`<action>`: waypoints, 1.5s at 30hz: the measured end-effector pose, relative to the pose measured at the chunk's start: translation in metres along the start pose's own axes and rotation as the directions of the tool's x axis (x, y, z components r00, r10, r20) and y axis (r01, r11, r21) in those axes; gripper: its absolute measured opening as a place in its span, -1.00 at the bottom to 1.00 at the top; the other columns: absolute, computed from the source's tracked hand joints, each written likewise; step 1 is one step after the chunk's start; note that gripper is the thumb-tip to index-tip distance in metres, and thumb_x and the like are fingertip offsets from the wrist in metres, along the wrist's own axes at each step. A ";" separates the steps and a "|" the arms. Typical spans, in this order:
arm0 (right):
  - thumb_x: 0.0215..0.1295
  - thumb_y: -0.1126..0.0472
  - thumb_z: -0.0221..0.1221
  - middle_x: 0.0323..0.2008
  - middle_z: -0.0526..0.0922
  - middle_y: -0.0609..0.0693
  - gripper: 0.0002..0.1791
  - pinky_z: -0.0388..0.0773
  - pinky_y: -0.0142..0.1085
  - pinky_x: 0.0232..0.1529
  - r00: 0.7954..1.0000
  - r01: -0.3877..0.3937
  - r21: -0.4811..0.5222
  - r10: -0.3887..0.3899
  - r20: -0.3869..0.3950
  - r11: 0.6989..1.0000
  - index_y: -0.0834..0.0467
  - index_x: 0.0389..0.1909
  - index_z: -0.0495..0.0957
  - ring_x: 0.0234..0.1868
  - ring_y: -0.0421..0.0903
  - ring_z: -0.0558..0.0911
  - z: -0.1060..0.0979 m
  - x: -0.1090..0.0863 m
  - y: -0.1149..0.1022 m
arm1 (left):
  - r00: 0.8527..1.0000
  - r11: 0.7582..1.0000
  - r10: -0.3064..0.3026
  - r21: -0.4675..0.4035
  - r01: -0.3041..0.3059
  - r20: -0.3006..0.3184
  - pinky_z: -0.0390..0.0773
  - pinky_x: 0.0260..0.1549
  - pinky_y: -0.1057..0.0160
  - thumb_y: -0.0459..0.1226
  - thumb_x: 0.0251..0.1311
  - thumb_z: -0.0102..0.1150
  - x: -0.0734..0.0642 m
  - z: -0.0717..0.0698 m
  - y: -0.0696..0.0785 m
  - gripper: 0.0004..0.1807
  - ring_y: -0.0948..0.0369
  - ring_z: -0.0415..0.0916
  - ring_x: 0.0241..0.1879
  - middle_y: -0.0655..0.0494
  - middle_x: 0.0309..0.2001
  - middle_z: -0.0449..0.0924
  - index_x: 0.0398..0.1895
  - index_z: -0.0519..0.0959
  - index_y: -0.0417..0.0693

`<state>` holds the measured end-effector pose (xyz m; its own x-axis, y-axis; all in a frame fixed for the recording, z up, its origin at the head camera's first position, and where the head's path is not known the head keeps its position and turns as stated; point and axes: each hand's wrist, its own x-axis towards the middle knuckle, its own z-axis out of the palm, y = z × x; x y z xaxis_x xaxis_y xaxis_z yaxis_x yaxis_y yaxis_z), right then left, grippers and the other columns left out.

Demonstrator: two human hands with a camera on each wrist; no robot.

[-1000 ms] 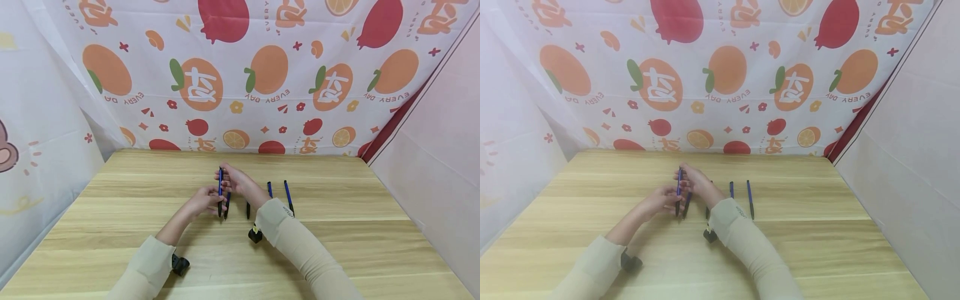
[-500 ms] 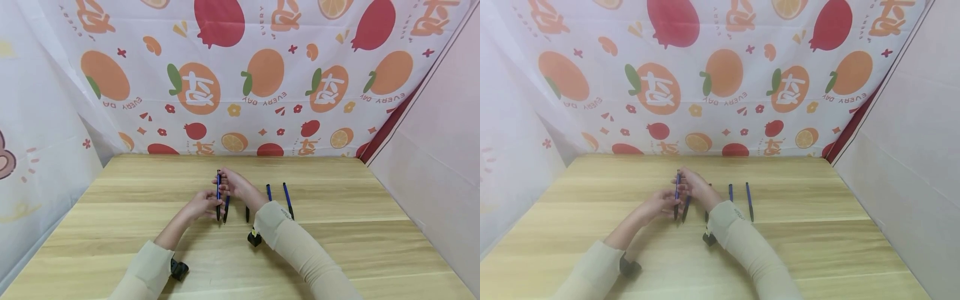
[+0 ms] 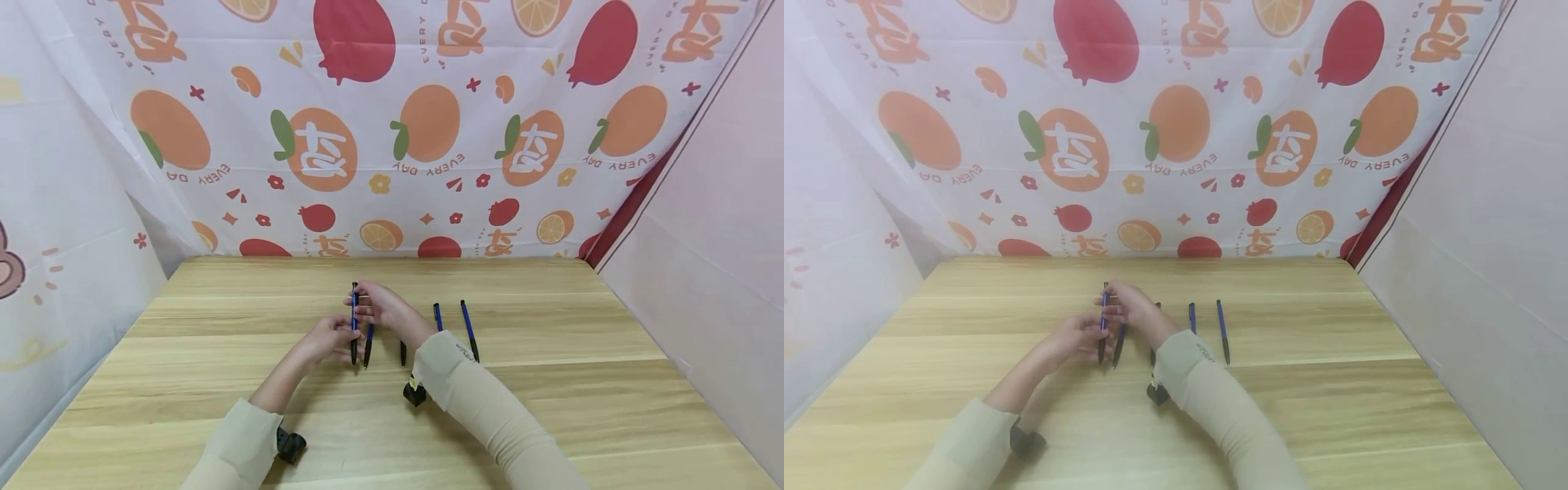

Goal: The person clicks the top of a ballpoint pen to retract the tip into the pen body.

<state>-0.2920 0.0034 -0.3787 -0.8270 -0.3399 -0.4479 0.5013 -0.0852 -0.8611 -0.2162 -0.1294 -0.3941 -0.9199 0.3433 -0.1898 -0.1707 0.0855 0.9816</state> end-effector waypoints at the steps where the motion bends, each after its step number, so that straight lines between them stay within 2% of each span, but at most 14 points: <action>1: 0.24 0.23 -0.03 -0.39 0.61 0.02 -0.82 0.49 -0.45 -0.54 1.000 -0.005 0.007 0.005 0.000 1.000 0.24 -0.26 0.47 -0.65 -0.23 0.45 0.000 0.000 0.000 | 1.000 1.000 0.000 -0.001 0.000 0.001 0.60 -0.35 0.11 -0.47 0.29 -0.15 0.000 -0.001 0.000 -0.71 -0.04 0.57 -0.28 -0.27 -0.22 0.51 0.00 0.22 -0.55; 5: 0.28 0.23 -0.02 -0.27 0.63 0.08 -0.66 0.51 -0.44 -0.52 1.000 -0.014 0.016 0.014 -0.003 1.000 0.35 -0.01 0.44 -0.63 -0.22 0.48 0.002 0.001 0.002 | 1.000 1.000 0.002 0.010 -0.002 0.015 0.60 -0.34 0.09 -0.48 0.29 -0.15 0.000 -0.003 -0.002 -0.73 -0.03 0.58 -0.31 -0.26 -0.27 0.53 -0.03 0.23 -0.56; 7: 0.29 0.23 -0.01 -0.21 0.63 0.11 -0.63 0.52 -0.44 -0.49 1.000 -0.014 0.017 0.014 -0.006 1.000 0.35 0.04 0.42 -0.60 -0.21 0.49 0.002 0.003 0.004 | 1.000 1.000 -0.004 0.019 0.003 0.014 0.60 -0.34 0.09 -0.48 0.28 -0.15 -0.001 -0.004 -0.002 -0.73 -0.03 0.58 -0.30 -0.27 -0.28 0.53 -0.03 0.24 -0.55; 15: 0.31 0.23 0.03 -0.23 0.63 0.13 -0.81 0.54 -0.43 -0.43 1.000 -0.003 0.036 0.004 -0.015 0.999 0.26 -0.18 0.49 -0.55 -0.17 0.51 0.007 0.006 0.007 | 1.000 0.999 -0.014 0.049 0.014 0.003 0.59 -0.31 0.05 -0.48 0.29 -0.17 -0.001 -0.008 -0.002 -0.74 -0.04 0.58 -0.28 -0.28 -0.24 0.51 -0.04 0.23 -0.55; 22: 0.29 0.24 0.06 -0.13 0.60 0.19 -0.78 0.55 -0.43 -0.42 1.000 -0.010 0.032 0.010 -0.025 0.999 0.27 -0.12 0.51 -0.57 -0.19 0.52 0.010 0.006 0.009 | 0.997 0.993 -0.060 0.097 0.064 -0.043 0.59 -0.33 0.05 -0.48 0.27 -0.14 -0.004 -0.008 0.001 -0.74 -0.07 0.55 -0.28 -0.32 -0.20 0.48 -0.04 0.23 -0.53; 28: 0.30 0.24 0.06 -0.06 0.55 0.23 -0.78 0.54 -0.46 -0.46 0.999 -0.007 0.021 0.008 -0.045 1.000 0.26 -0.12 0.53 -0.57 -0.19 0.50 0.014 0.008 0.010 | 0.994 0.982 -0.073 0.169 0.085 -0.076 0.60 -0.38 0.06 -0.51 0.22 -0.10 -0.008 -0.009 0.005 -0.71 0.01 0.50 -0.39 -0.29 -0.29 0.46 -0.04 0.25 -0.55; 32: 0.29 0.24 0.07 -0.27 0.61 0.13 -0.72 0.53 -0.49 -0.48 0.998 -0.018 -0.014 0.017 -0.068 1.000 0.27 -0.04 0.53 -0.58 -0.21 0.51 0.015 0.009 0.010 | 0.992 0.976 -0.077 0.195 0.095 -0.098 0.60 -0.45 0.10 -0.53 0.19 -0.11 -0.008 -0.011 0.005 -0.69 0.08 0.43 -0.47 -0.23 -0.32 0.43 -0.01 0.26 -0.58; 35: 0.30 0.25 0.07 -0.41 0.58 0.04 -0.70 0.55 -0.48 -0.44 0.997 -0.015 -0.043 0.012 -0.081 0.999 0.28 -0.01 0.52 -0.57 -0.20 0.52 0.016 0.010 0.010 | 0.990 0.971 -0.082 0.216 0.106 -0.118 0.59 -0.48 0.12 -0.55 0.18 -0.12 -0.008 -0.011 0.006 -0.69 0.10 0.42 -0.49 -0.21 -0.33 0.43 -0.02 0.28 -0.58; 41: 0.27 0.34 0.07 -0.51 0.53 0.04 -0.79 0.57 -0.31 -0.20 0.994 0.068 -0.123 -0.078 -0.081 0.990 0.38 -0.15 0.52 -0.57 -0.18 0.51 0.019 0.015 0.013 | 0.980 0.955 -0.097 0.262 0.141 -0.175 0.61 -0.51 0.12 -0.59 0.13 -0.06 -0.004 -0.013 0.007 -0.69 0.06 0.49 -0.47 -0.22 -0.33 0.46 -0.02 0.29 -0.52; 45: 0.26 0.40 0.05 -0.56 0.51 0.03 -0.82 0.55 -0.24 -0.13 0.987 0.119 -0.214 -0.138 -0.076 0.969 0.42 -0.20 0.52 -0.58 -0.18 0.51 0.021 0.018 0.015 | 0.971 0.925 -0.090 0.342 0.164 -0.222 0.60 -0.54 0.16 -0.60 0.09 0.02 -0.001 -0.012 0.009 -0.65 0.06 0.50 -0.47 -0.20 -0.32 0.47 -0.02 0.29 -0.44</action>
<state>-0.2940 -0.0232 -0.3942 -0.9053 -0.2526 -0.3416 0.3329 0.0777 -0.9397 -0.2207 -0.1402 -0.3849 -0.9562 0.1176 -0.2682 -0.1882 0.4550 0.8704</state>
